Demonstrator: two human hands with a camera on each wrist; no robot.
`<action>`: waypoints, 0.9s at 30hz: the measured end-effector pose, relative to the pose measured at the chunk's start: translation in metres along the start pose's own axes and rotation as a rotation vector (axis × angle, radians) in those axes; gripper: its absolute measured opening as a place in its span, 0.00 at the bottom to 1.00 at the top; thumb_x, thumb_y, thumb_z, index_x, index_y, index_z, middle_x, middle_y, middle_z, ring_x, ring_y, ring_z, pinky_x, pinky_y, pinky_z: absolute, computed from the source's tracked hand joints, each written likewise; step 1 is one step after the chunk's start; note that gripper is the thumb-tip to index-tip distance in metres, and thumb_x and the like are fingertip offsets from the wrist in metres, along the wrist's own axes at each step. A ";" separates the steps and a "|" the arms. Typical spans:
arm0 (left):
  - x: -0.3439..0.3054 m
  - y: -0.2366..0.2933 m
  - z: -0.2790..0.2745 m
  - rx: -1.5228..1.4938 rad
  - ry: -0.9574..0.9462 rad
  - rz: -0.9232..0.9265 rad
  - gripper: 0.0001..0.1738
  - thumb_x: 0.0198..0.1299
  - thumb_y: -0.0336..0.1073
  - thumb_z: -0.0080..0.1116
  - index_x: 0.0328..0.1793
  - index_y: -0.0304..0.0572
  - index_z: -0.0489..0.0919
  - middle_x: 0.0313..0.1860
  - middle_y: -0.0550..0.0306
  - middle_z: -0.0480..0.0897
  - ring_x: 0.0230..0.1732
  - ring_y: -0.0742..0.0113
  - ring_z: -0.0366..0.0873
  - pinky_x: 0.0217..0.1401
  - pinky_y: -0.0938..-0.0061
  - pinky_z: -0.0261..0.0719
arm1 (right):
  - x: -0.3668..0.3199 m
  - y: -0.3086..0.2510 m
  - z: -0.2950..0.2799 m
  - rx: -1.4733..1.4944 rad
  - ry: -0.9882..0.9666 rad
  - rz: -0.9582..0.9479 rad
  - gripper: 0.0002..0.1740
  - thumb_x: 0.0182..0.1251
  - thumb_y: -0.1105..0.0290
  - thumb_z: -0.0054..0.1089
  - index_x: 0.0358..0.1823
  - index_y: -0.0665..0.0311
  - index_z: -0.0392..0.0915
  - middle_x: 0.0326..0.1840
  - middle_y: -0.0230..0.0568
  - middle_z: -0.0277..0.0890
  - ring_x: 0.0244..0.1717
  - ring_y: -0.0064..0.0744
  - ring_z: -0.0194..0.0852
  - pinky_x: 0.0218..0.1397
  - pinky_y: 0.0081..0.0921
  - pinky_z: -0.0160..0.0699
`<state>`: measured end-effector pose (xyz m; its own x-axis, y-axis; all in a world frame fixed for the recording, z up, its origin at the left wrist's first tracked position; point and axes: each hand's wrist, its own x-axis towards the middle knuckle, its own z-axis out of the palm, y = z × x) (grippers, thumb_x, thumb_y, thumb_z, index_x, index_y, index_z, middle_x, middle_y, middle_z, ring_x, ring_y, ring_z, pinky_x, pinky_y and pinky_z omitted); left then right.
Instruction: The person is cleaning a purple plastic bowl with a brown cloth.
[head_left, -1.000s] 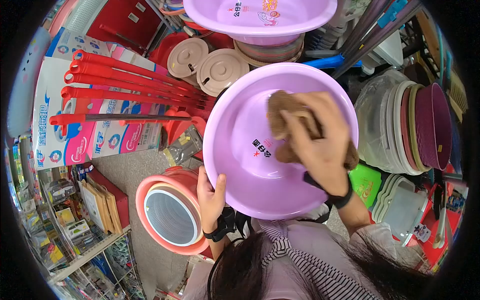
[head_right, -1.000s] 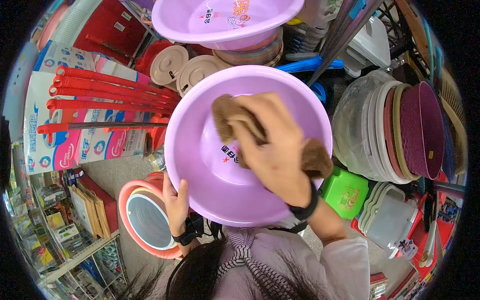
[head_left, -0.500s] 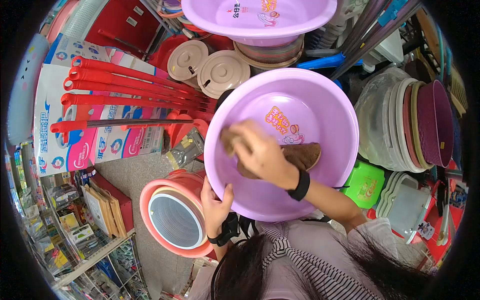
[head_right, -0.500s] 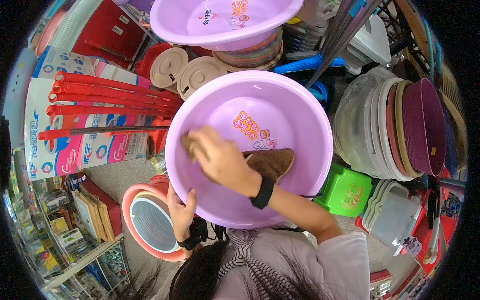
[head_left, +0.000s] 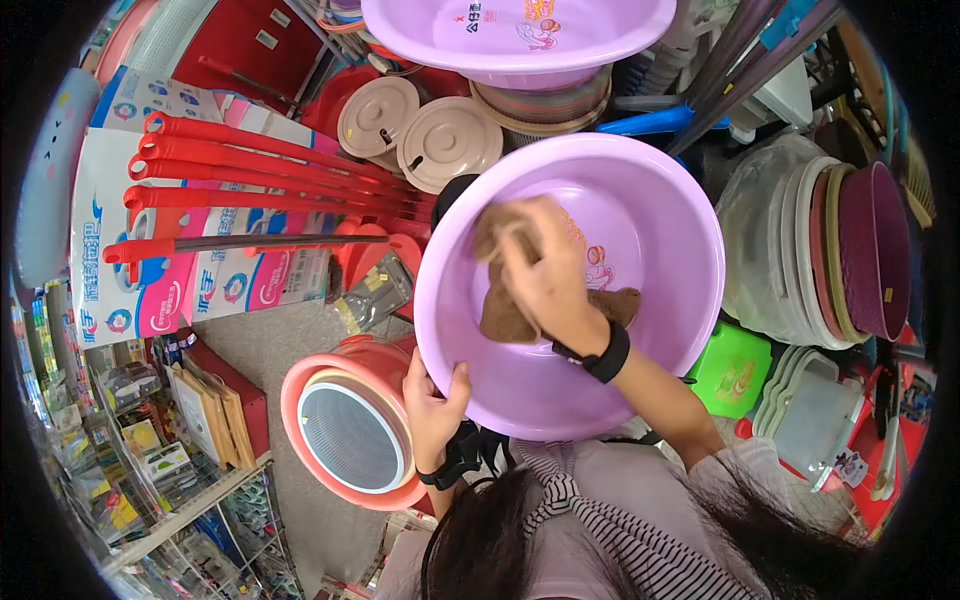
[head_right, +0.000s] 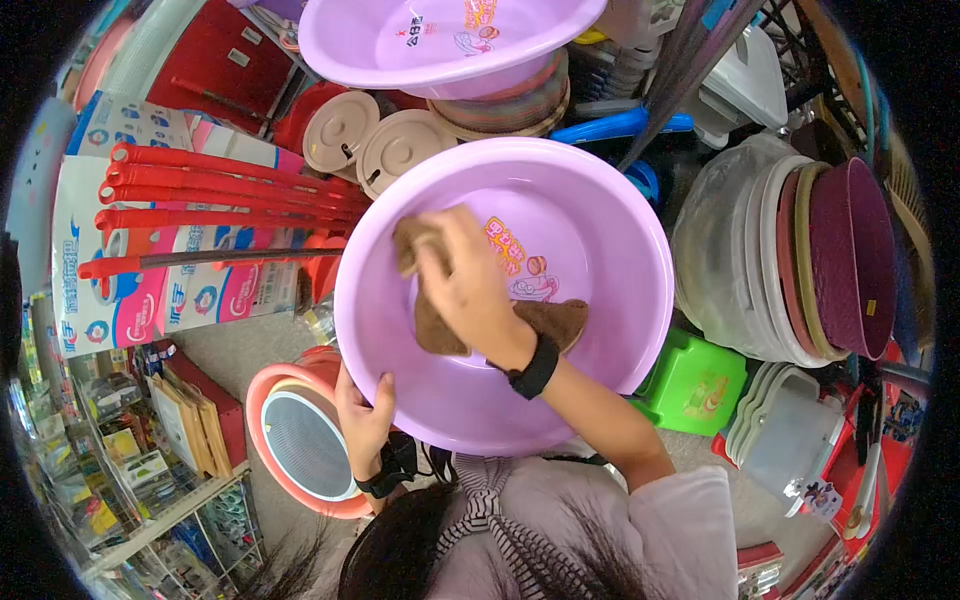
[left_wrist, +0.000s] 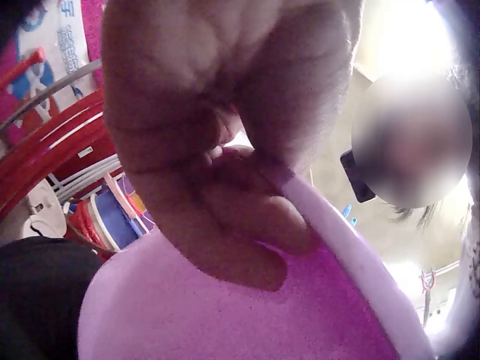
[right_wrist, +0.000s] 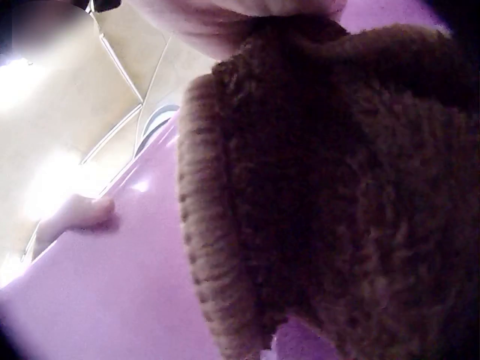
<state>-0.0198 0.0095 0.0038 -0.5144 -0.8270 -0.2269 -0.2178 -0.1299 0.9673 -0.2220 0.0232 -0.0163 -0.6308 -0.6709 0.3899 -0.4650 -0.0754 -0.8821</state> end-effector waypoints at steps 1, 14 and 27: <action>0.000 0.000 0.000 0.002 -0.001 -0.001 0.21 0.62 0.23 0.56 0.62 0.30 0.70 0.44 0.58 0.80 0.41 0.78 0.76 0.44 0.82 0.75 | 0.005 0.004 -0.002 -0.073 0.169 -0.001 0.12 0.64 0.75 0.58 0.48 0.64 0.75 0.42 0.44 0.75 0.37 0.49 0.80 0.36 0.38 0.79; 0.005 -0.006 -0.005 0.078 -0.004 0.014 0.23 0.61 0.23 0.56 0.63 0.29 0.70 0.44 0.59 0.79 0.42 0.77 0.76 0.47 0.80 0.75 | -0.024 -0.022 -0.004 0.199 -0.575 -0.077 0.09 0.58 0.80 0.59 0.40 0.68 0.73 0.38 0.43 0.70 0.31 0.47 0.77 0.30 0.37 0.76; -0.008 -0.007 -0.001 0.119 0.035 0.047 0.08 0.60 0.25 0.59 0.45 0.28 0.78 0.27 0.66 0.80 0.27 0.83 0.73 0.30 0.83 0.72 | -0.009 -0.004 -0.001 0.064 0.178 0.103 0.13 0.56 0.80 0.62 0.43 0.68 0.75 0.37 0.47 0.73 0.37 0.48 0.77 0.40 0.34 0.75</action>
<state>-0.0131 0.0165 -0.0006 -0.4975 -0.8495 -0.1755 -0.2918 -0.0267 0.9561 -0.2153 0.0305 -0.0154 -0.7756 -0.5368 0.3321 -0.3555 -0.0634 -0.9325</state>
